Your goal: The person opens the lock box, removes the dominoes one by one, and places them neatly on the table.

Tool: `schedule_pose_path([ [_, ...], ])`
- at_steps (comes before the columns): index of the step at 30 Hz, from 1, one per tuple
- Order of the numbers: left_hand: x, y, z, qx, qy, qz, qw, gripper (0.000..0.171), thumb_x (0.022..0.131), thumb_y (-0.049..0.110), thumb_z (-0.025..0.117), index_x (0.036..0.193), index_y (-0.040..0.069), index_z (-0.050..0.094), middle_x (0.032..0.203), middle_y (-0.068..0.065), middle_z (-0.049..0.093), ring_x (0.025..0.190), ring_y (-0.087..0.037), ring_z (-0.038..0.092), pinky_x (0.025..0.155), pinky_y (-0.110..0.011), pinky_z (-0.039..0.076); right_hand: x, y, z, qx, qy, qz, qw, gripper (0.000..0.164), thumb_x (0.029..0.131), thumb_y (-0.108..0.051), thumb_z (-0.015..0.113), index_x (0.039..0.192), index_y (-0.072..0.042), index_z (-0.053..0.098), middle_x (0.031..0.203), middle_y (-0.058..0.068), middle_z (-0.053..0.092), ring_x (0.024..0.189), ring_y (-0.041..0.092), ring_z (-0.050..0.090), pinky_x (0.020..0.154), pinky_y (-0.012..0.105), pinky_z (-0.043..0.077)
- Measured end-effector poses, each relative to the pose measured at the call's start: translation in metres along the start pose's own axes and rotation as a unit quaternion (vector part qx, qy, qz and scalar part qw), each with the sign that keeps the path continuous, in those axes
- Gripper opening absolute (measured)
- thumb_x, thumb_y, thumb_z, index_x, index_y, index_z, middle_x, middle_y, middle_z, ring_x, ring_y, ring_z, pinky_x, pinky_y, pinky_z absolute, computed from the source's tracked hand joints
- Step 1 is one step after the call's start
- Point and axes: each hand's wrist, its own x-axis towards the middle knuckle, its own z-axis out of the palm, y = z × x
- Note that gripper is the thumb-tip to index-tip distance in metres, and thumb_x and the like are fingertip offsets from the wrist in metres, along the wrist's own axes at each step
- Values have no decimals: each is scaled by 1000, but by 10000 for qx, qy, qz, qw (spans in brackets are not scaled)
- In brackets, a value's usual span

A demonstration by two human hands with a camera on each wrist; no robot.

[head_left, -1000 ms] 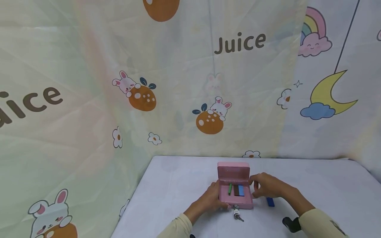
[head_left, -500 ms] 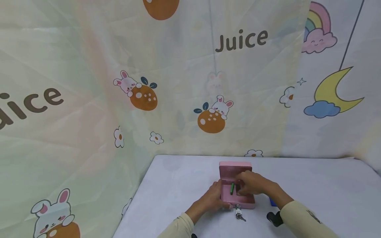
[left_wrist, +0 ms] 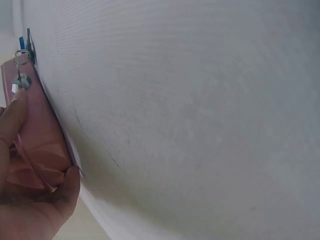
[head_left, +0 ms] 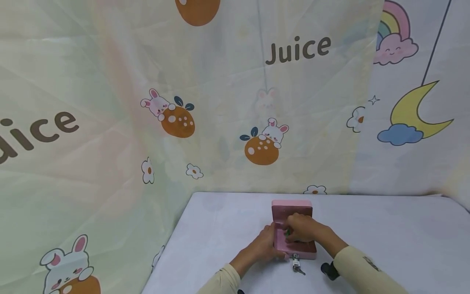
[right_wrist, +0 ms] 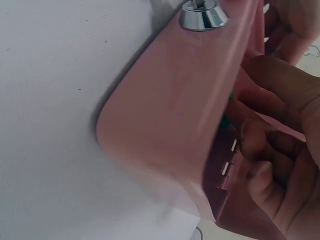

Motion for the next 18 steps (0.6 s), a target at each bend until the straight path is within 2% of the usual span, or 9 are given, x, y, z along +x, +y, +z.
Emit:
schedule_pose_path([
  [3, 0, 0, 0, -34, -14, 47, 10000, 103, 73, 33, 90, 153, 20, 27, 135, 1, 54, 118, -8, 49, 106, -30, 46, 1, -2, 2, -91, 11, 255, 9996, 17, 77, -16, 87, 91, -11, 79, 69, -7, 66, 62, 12, 56, 61, 28, 51],
  [6, 0, 0, 0, -79, -18, 49, 10000, 103, 73, 32, 90, 153, 22, 27, 137, 3, 53, 120, -7, 49, 107, -31, 45, 1, -4, 4, -177, 63, 302, 9994, 16, 77, -15, 87, 90, -10, 80, 71, -4, 70, 61, 12, 56, 61, 28, 51],
  [12, -2, 0, 0, -76, -5, -8, 10000, 102, 74, 32, 90, 154, 23, 27, 136, 2, 53, 120, -8, 50, 107, -33, 46, 2, -1, 8, -131, 241, 48, 9996, 14, 76, -12, 87, 88, -10, 81, 75, -1, 73, 62, 10, 56, 62, 27, 55],
  [18, -1, 1, 1, -13, 18, -190, 9998, 102, 73, 34, 91, 154, 18, 29, 136, -1, 53, 121, -10, 52, 108, -33, 46, 4, 2, 11, 131, 173, -459, 9987, 15, 78, -11, 85, 93, -9, 81, 82, 1, 76, 67, 8, 62, 71, 33, 61],
])
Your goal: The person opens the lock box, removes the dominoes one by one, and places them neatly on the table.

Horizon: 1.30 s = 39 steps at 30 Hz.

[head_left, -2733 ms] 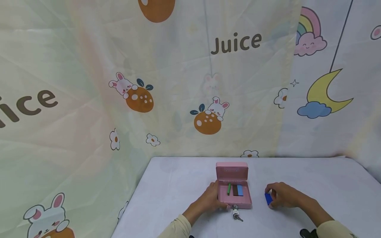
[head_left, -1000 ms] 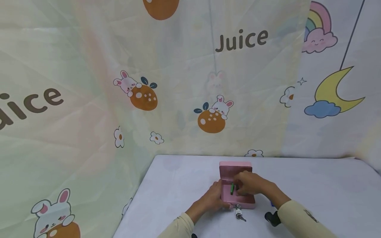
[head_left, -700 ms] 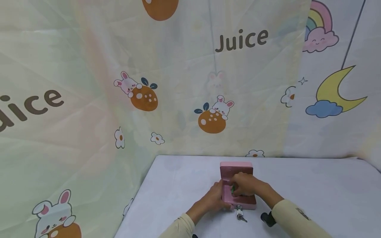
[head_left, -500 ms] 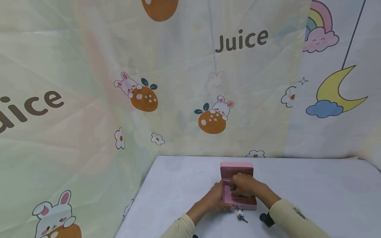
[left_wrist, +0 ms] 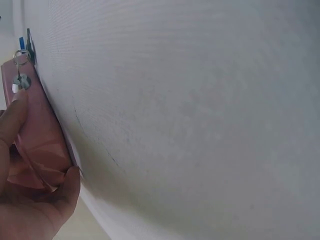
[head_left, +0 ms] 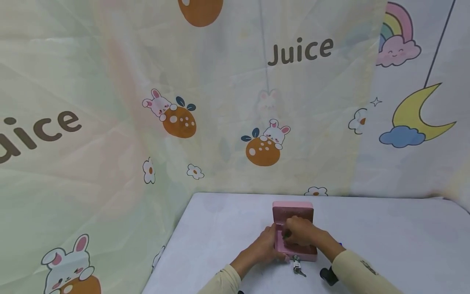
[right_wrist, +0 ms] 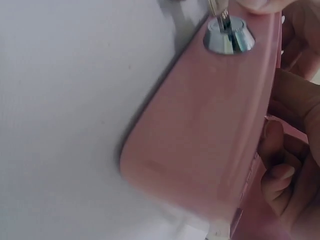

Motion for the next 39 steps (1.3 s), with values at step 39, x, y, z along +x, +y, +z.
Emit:
schedule_pose_path([
  [39, 1, -2, 0, -145, -31, -178, 9997, 98, 73, 37, 90, 149, 18, 32, 127, 1, 52, 114, -8, 50, 103, -29, 47, -1, -11, 12, -146, -10, -359, 9992, 35, 74, -17, 89, 102, -12, 69, 78, -7, 63, 68, 5, 52, 64, 21, 49],
])
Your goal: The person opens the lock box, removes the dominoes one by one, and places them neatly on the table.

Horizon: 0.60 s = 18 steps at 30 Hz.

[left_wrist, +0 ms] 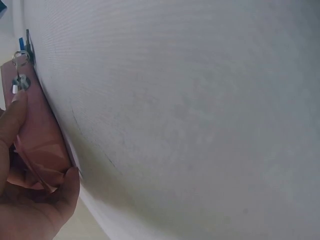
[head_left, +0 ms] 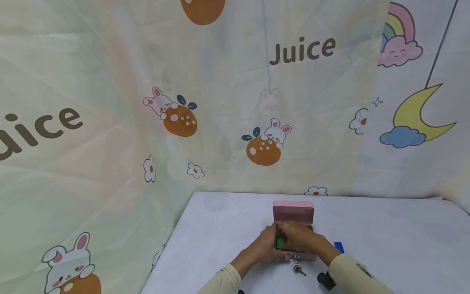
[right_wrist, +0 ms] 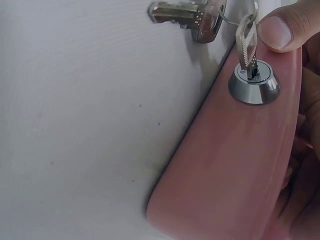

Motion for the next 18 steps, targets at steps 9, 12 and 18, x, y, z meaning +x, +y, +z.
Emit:
schedule_pose_path([
  [9, 1, 0, 1, -34, 14, -116, 9999, 103, 72, 37, 91, 153, 16, 30, 131, -2, 51, 115, -9, 51, 104, -30, 47, 2, 4, 8, -425, 353, -43, 9985, 36, 74, -21, 90, 105, -10, 76, 73, -11, 60, 68, 4, 49, 61, 19, 43],
  [12, 1, 0, 1, -24, 24, -104, 9999, 102, 72, 37, 91, 152, 18, 30, 131, -1, 51, 116, -9, 51, 105, -30, 47, 2, 4, 10, -447, 410, 0, 9982, 31, 74, -21, 89, 101, -10, 78, 71, -12, 60, 68, 4, 49, 60, 19, 42],
  [18, 1, 0, 1, 19, 38, -13, 10000, 99, 73, 37, 90, 150, 20, 32, 132, 1, 51, 120, -10, 50, 107, -31, 46, 2, 3, 11, -271, 384, 160, 9988, 25, 76, -18, 88, 97, -9, 79, 71, -11, 63, 66, 5, 50, 58, 19, 43],
])
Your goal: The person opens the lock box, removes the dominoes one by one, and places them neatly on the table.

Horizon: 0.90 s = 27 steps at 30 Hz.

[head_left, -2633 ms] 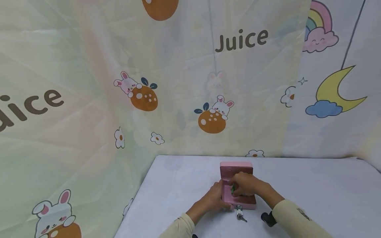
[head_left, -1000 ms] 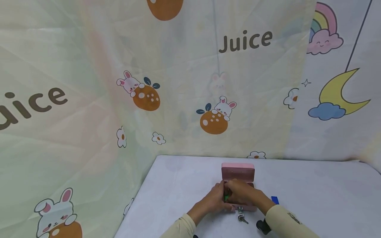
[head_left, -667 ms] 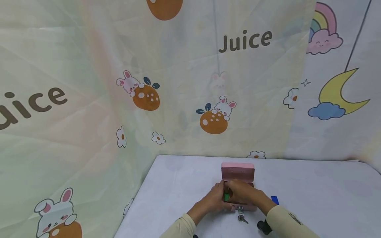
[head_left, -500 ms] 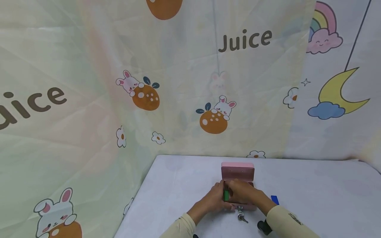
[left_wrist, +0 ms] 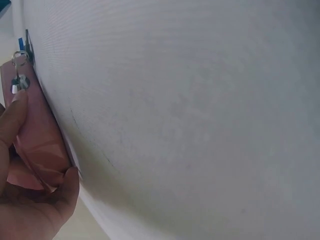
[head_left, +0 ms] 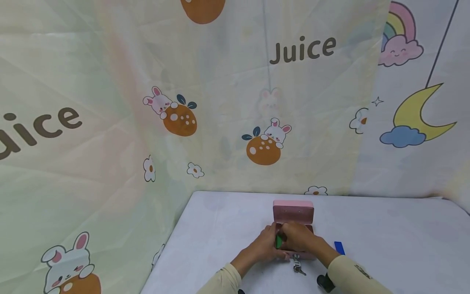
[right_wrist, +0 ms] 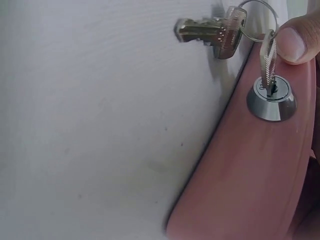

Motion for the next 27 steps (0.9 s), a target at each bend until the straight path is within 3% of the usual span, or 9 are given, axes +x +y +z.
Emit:
schedule_pose_path([
  [14, -1, -3, 0, 3, -28, 120, 9999, 105, 73, 39, 90, 154, 13, 28, 128, -1, 52, 117, -8, 50, 104, -27, 46, 3, -4, 1, 361, -34, -25, 9993, 28, 75, -17, 87, 101, -11, 78, 80, -10, 65, 70, 5, 51, 60, 20, 44],
  [27, 0, -2, 1, -53, -52, -105, 9999, 105, 74, 38, 89, 155, 15, 27, 131, -1, 51, 120, -10, 51, 107, -31, 46, 3, -4, 1, 297, -32, 45, 9995, 36, 75, -19, 88, 107, -13, 75, 87, -9, 67, 74, 5, 53, 65, 23, 47],
])
